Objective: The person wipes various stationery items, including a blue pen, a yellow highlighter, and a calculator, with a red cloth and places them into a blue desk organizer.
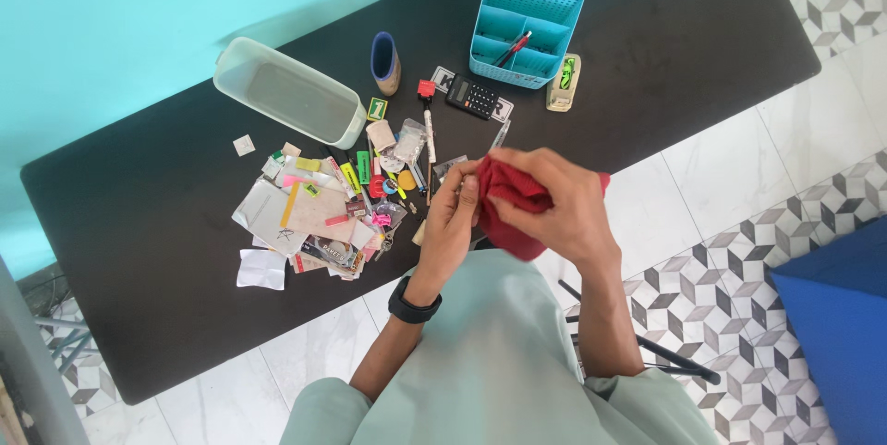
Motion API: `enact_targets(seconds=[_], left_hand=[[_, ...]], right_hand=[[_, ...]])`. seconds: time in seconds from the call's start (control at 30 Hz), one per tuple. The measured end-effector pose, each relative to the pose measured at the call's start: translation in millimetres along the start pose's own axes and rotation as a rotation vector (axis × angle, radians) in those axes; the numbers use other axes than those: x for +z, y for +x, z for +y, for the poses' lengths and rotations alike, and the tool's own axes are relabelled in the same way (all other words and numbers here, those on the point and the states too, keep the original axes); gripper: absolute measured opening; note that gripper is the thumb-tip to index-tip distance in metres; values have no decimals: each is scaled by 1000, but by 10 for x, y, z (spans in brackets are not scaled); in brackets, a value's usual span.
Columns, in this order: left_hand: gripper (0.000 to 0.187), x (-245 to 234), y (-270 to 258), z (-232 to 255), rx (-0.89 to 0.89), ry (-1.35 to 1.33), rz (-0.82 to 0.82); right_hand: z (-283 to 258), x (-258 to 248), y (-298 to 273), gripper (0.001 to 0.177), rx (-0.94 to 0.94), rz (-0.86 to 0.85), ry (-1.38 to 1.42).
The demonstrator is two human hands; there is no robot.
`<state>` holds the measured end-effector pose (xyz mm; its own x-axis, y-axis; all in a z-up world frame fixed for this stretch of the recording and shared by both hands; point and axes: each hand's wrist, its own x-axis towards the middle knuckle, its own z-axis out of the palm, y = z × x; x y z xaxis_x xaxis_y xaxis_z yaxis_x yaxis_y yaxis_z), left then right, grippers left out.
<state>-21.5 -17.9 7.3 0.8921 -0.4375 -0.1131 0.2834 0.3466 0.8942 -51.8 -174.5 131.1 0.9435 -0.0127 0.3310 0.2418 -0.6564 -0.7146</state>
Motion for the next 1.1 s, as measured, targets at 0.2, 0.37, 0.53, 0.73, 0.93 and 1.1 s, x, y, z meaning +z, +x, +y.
enact_targets(seconds=[0.2, 0.37, 0.53, 0.73, 0.93, 1.1], left_hand=[[46, 153, 40, 87, 69, 13, -17], [46, 408, 246, 370, -9, -179, 28], [42, 415, 322, 441, -67, -500, 3], [44, 531, 477, 297, 1, -459, -46], [44, 707, 467, 175, -21, -508, -122], [44, 755, 420, 26, 32, -513, -110]], right_hand=[[-17, 181, 40, 49, 202, 435, -62], [11, 384, -122, 53, 109, 345, -3], [-10, 353, -398, 52, 122, 199, 55], [154, 168, -387, 52, 231, 26, 123], [303, 25, -147, 49, 136, 185, 2], [363, -110, 84, 47, 235, 247, 0]])
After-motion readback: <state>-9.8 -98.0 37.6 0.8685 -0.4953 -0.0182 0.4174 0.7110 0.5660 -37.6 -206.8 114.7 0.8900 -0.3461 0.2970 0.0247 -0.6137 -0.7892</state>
